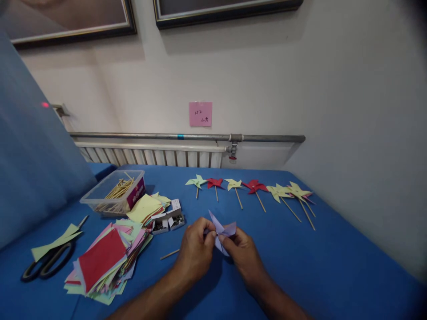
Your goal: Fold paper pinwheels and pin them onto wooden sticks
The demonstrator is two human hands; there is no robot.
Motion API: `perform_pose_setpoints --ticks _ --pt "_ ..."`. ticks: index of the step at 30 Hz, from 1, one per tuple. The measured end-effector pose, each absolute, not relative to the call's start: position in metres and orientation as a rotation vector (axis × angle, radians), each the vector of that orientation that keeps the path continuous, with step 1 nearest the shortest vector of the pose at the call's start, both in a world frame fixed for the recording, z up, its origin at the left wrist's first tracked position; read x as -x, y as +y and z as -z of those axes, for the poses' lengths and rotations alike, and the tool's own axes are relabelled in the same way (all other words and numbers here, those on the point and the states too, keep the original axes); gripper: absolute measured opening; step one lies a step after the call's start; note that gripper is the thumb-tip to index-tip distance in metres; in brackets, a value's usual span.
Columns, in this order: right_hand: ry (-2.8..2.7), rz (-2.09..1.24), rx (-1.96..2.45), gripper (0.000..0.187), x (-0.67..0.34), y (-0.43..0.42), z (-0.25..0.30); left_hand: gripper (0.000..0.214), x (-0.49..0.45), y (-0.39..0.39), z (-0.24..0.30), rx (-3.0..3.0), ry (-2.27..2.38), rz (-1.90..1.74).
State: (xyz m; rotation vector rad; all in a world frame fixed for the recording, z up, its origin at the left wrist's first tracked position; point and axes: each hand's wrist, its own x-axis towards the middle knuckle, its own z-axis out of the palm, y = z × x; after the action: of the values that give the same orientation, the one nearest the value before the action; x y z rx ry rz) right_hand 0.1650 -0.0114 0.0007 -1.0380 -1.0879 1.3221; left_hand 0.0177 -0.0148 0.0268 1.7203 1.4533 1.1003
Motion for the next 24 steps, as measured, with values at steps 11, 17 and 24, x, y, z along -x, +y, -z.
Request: perform_pose_setpoints --ticks 11,17,24 --pt "-1.069 -1.28 1.083 0.037 -0.167 -0.01 0.006 0.031 -0.019 -0.009 -0.022 -1.389 1.194 -1.212" --pt "-1.025 -1.321 1.088 0.031 -0.165 -0.01 0.007 0.046 -0.02 0.001 -0.021 -1.05 1.061 -1.221" --pt "-0.952 -1.369 1.061 0.032 -0.166 -0.009 0.008 0.048 -0.023 -0.004 -0.029 -0.988 1.041 -1.273"
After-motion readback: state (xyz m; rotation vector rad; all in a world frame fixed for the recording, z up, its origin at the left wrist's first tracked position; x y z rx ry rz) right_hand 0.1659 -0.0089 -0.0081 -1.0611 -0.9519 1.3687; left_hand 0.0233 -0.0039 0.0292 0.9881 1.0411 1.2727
